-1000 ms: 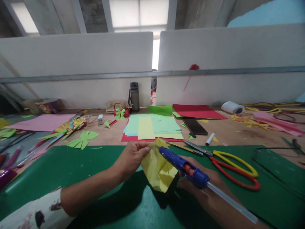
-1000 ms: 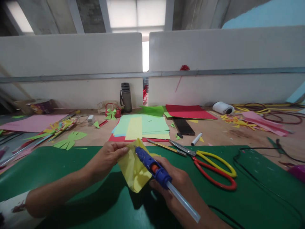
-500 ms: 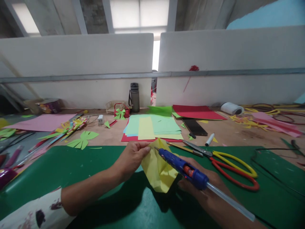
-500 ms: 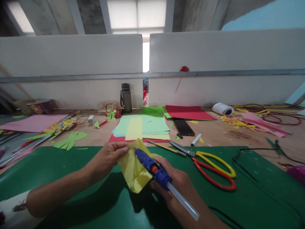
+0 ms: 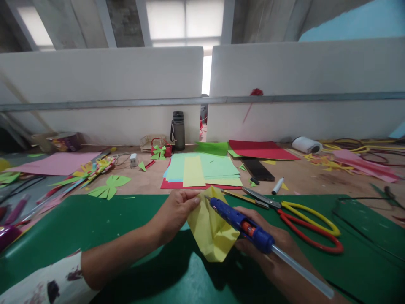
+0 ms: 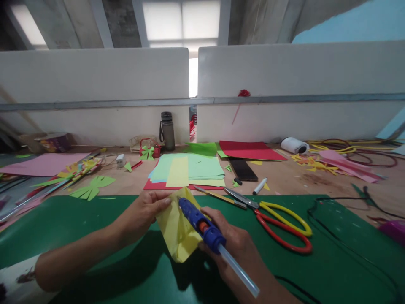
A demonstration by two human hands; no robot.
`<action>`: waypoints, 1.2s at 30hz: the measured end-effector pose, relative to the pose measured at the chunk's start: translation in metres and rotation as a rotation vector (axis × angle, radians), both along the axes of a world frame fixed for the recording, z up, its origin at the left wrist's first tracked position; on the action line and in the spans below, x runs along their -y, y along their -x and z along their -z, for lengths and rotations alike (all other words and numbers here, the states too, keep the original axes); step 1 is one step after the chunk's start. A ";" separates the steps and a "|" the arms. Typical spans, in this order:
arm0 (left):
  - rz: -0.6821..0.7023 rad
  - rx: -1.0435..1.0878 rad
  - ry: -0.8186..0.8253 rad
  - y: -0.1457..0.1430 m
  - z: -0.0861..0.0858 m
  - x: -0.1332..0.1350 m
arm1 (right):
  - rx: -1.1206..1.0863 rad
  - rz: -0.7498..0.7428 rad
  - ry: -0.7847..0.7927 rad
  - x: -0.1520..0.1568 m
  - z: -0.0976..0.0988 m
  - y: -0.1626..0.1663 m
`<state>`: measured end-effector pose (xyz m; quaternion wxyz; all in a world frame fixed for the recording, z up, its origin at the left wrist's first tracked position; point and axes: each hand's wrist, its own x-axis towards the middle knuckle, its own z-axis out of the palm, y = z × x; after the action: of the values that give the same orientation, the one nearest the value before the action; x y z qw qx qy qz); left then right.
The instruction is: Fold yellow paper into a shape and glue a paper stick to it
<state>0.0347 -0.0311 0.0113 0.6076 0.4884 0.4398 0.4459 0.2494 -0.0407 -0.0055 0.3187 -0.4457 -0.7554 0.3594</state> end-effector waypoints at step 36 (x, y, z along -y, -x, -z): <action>-0.039 -0.004 -0.026 0.000 -0.002 -0.001 | 0.124 0.025 -0.199 0.003 0.009 -0.004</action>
<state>0.0351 -0.0302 0.0131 0.5915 0.4886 0.4446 0.4623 0.2537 -0.0439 -0.0147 0.3185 -0.4427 -0.7999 0.2505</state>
